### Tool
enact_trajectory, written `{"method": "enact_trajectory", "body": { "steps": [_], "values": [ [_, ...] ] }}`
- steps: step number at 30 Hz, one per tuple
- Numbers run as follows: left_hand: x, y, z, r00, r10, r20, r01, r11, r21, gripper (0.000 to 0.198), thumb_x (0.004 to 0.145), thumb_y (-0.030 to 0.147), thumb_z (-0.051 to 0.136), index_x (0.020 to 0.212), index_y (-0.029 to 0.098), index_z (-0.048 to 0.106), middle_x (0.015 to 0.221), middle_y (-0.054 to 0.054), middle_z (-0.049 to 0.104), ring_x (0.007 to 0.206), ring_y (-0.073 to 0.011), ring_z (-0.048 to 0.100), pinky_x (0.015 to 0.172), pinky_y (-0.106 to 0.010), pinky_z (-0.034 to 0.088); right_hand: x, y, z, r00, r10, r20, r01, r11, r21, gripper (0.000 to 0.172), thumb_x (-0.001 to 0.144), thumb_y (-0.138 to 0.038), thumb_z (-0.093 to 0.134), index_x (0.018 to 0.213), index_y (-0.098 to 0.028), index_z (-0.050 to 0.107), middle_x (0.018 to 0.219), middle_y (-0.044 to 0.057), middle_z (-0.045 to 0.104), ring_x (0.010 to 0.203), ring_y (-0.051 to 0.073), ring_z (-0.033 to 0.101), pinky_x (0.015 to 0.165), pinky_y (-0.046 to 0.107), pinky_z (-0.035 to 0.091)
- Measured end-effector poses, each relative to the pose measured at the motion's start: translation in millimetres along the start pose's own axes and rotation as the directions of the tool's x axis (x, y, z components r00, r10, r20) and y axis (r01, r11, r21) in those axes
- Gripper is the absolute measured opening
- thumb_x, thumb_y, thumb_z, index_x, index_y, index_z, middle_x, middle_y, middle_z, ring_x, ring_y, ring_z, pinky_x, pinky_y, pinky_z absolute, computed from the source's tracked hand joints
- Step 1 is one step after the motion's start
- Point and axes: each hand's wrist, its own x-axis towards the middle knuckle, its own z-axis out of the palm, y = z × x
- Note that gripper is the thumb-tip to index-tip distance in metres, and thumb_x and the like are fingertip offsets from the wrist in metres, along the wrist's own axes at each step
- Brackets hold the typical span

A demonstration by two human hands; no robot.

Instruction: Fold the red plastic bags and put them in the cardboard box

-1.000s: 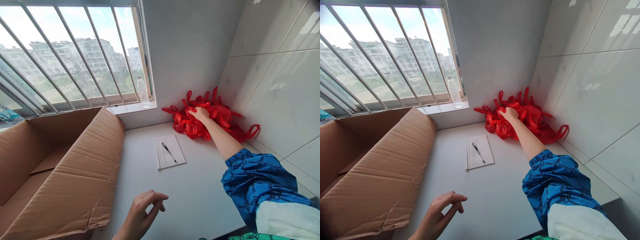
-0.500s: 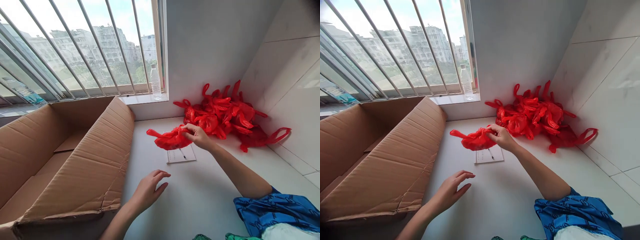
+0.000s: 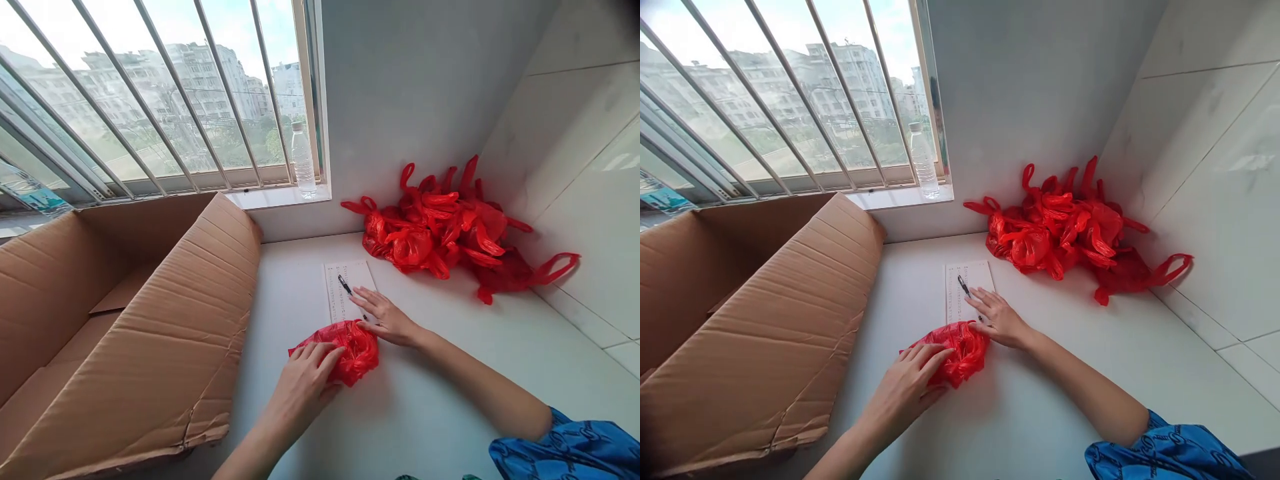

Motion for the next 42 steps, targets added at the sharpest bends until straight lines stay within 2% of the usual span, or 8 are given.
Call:
{"method": "enact_trajectory", "body": {
  "steps": [8, 13, 17, 22, 26, 29, 37, 42],
  "values": [
    [-3, 0, 2.5, 1.0, -0.003, -0.005, 0.002, 0.978, -0.209, 0.031, 0.084, 0.008, 0.054, 0.109, 0.026, 0.063, 0.103, -0.004, 0.066, 0.087, -0.0192, 0.063, 0.069, -0.027, 0.049, 25, -1, 15, 0.988, 0.065, 0.14, -0.069, 0.997, 0.023, 0.058, 0.101, -0.058, 0.018, 0.151, -0.031, 0.033, 0.162, 0.0, 0.016, 0.151, 0.022, 0.009, 0.121, 0.053, 0.006],
    [20, -1, -8.1, 0.985, -0.163, -0.058, 0.127, 0.909, -0.398, 0.042, 0.086, 0.01, 0.05, 0.123, 0.029, 0.058, 0.106, -0.003, 0.066, 0.093, -0.0167, 0.064, 0.078, -0.025, 0.049, 41, 9, 1, 0.983, 0.141, -0.117, -0.071, 0.88, 0.469, 0.054, 0.098, -0.06, 0.031, 0.134, -0.029, 0.058, 0.149, 0.005, 0.047, 0.142, 0.026, 0.036, 0.12, 0.054, 0.018],
    [26, -8, -10.6, 0.967, -0.255, -0.012, 0.212, 0.829, -0.517, 0.041, 0.09, 0.02, 0.051, 0.131, 0.028, 0.053, 0.111, -0.003, 0.069, 0.102, -0.0183, 0.064, 0.087, -0.028, 0.048, 30, 15, -34, 0.839, 0.37, -0.399, -0.004, 0.738, 0.675, 0.057, 0.1, -0.056, 0.022, 0.121, -0.023, 0.064, 0.131, 0.009, 0.063, 0.124, 0.023, 0.056, 0.108, 0.047, 0.04],
    [22, -16, -5.2, 0.944, -0.322, 0.065, 0.314, 0.826, -0.467, 0.027, 0.094, 0.027, 0.047, 0.116, 0.027, 0.063, 0.109, -0.001, 0.071, 0.096, -0.0202, 0.064, 0.08, -0.029, 0.047, -19, -25, -65, 0.596, 0.334, -0.731, 0.153, 0.846, 0.511, 0.039, 0.101, -0.04, 0.034, 0.09, -0.022, 0.067, 0.088, 0.005, 0.068, 0.081, 0.018, 0.064, 0.072, 0.032, 0.051],
    [33, -17, -1.6, 0.937, -0.33, 0.116, 0.327, 0.708, -0.626, 0.023, 0.093, 0.032, 0.049, 0.105, 0.021, 0.066, 0.098, -0.002, 0.072, 0.086, -0.0187, 0.064, 0.077, -0.028, 0.048, -44, -67, -37, 0.831, -0.147, -0.537, 0.199, 0.979, 0.039, 0.028, 0.095, -0.037, 0.05, 0.074, -0.021, 0.06, 0.065, 0.002, 0.06, 0.059, 0.015, 0.055, 0.056, 0.028, 0.041],
    [39, -19, -3.6, 0.943, -0.266, 0.202, 0.311, 0.476, -0.823, 0.033, 0.094, 0.041, 0.05, 0.113, 0.018, 0.064, 0.109, -0.006, 0.07, 0.093, -0.0201, 0.065, 0.081, -0.029, 0.05, -42, -73, -6, 0.966, -0.047, -0.254, 0.011, 0.99, -0.139, 0.029, 0.09, -0.048, 0.057, 0.082, -0.02, 0.059, 0.073, 0.005, 0.064, 0.062, 0.017, 0.057, 0.051, 0.027, 0.036],
    [28, -34, -1.4, 0.893, -0.371, 0.253, 0.338, 0.183, -0.923, 0.04, 0.09, 0.046, 0.059, 0.117, 0.017, 0.062, 0.11, -0.009, 0.069, 0.101, -0.0217, 0.064, 0.087, -0.032, 0.051, -37, -68, -26, 0.978, 0.14, -0.156, -0.081, 0.94, 0.332, 0.011, 0.094, -0.027, 0.048, 0.09, -0.024, 0.058, 0.081, 0.0, 0.066, 0.069, 0.015, 0.059, 0.058, 0.026, 0.044],
    [18, -39, 3.8, 0.876, -0.457, 0.156, 0.366, 0.419, -0.831, 0.041, 0.089, 0.044, 0.061, 0.12, 0.019, 0.061, 0.103, -0.006, 0.066, 0.091, -0.0186, 0.065, 0.08, -0.032, 0.055, -47, -60, -44, 0.996, 0.091, -0.021, -0.084, 0.973, 0.217, 0.016, 0.091, -0.034, 0.056, 0.078, -0.024, 0.057, 0.073, -0.002, 0.062, 0.06, 0.014, 0.053, 0.054, 0.026, 0.04]
  ]
}}
